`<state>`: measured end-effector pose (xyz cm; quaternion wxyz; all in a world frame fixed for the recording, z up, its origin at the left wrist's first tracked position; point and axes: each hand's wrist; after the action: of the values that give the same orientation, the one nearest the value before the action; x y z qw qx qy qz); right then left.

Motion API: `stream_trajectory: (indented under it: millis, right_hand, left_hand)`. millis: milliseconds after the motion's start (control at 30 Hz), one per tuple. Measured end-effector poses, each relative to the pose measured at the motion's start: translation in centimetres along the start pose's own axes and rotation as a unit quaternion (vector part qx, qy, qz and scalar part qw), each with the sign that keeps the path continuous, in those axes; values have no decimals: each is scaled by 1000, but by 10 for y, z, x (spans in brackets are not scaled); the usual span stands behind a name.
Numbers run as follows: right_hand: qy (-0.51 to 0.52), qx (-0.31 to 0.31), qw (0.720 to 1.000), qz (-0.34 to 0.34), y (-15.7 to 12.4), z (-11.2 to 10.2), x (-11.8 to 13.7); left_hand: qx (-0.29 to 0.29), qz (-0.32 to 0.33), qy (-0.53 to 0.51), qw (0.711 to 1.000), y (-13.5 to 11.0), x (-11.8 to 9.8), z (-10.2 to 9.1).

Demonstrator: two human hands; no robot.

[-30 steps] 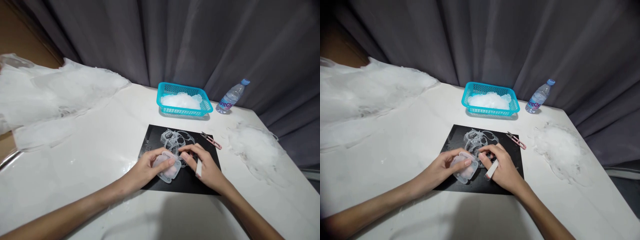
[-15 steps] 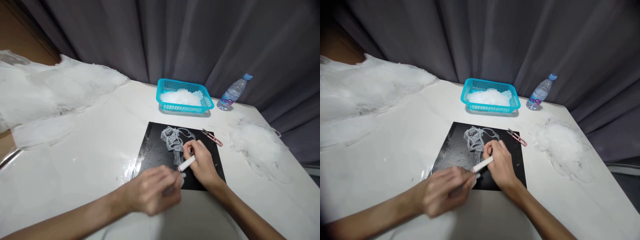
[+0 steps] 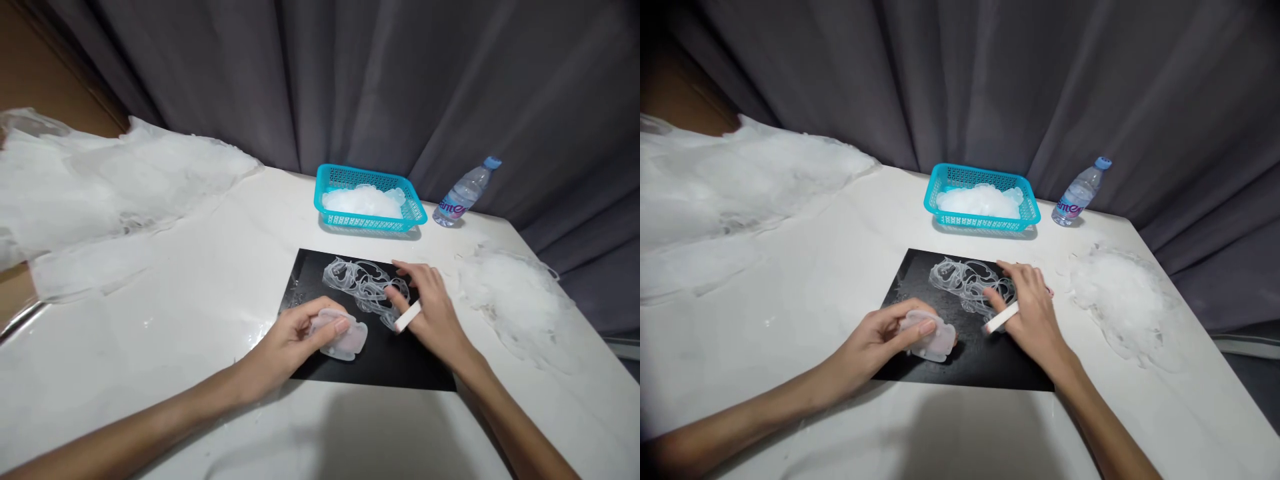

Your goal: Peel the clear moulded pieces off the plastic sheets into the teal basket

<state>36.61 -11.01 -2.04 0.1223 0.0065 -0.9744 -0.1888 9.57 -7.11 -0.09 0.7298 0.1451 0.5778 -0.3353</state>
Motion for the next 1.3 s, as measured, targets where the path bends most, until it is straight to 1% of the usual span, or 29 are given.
stream_trajectory:
  millis: [67, 133, 300, 400, 500, 600, 667, 967, 1300]
  right_hand:
    - [-22, 34, 998, -46, -4, 5, 11]
    - [-46, 45, 995, -71, -7, 10, 17]
    - [-61, 34, 995, -77, -8, 16, 15]
    - [-51, 30, 996, -72, -8, 18, 12]
    - [-34, 33, 997, -68, -8, 20, 12]
    - [-15, 41, 997, -66, -8, 22, 11]
    - [-9, 38, 997, -63, -6, 22, 10]
    - [-10, 5, 999, -48, 0, 26, 0]
    - [-16, -19, 997, -69, -1, 32, -3]
  left_hand:
    - [-1, -10, -13, 1000, 0, -4, 2]
    - [-1, -13, -22, 1000, 0, -6, 3]
    - [-3, -28, -52, 998, 2, -5, 3]
    - [-7, -44, -127, 991, 5, -3, 4]
    - [4, -77, -229, 970, 6, -3, 5]
    - [16, -96, -284, 954, 7, -4, 6]
    - [15, -99, -292, 951, 8, -4, 5]
    - [-7, -101, -277, 956, 16, 0, -5]
    - [-15, -114, -275, 955, 17, 0, -4]
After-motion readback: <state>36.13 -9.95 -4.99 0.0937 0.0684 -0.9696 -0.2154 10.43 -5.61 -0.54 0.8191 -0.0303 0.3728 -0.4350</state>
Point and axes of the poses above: each hand's wrist, its own y-axis towards the middle knuckle, its own z-axis out of the palm, x = y × z, and after that the axes turned 14 degrees about -y, right-handed
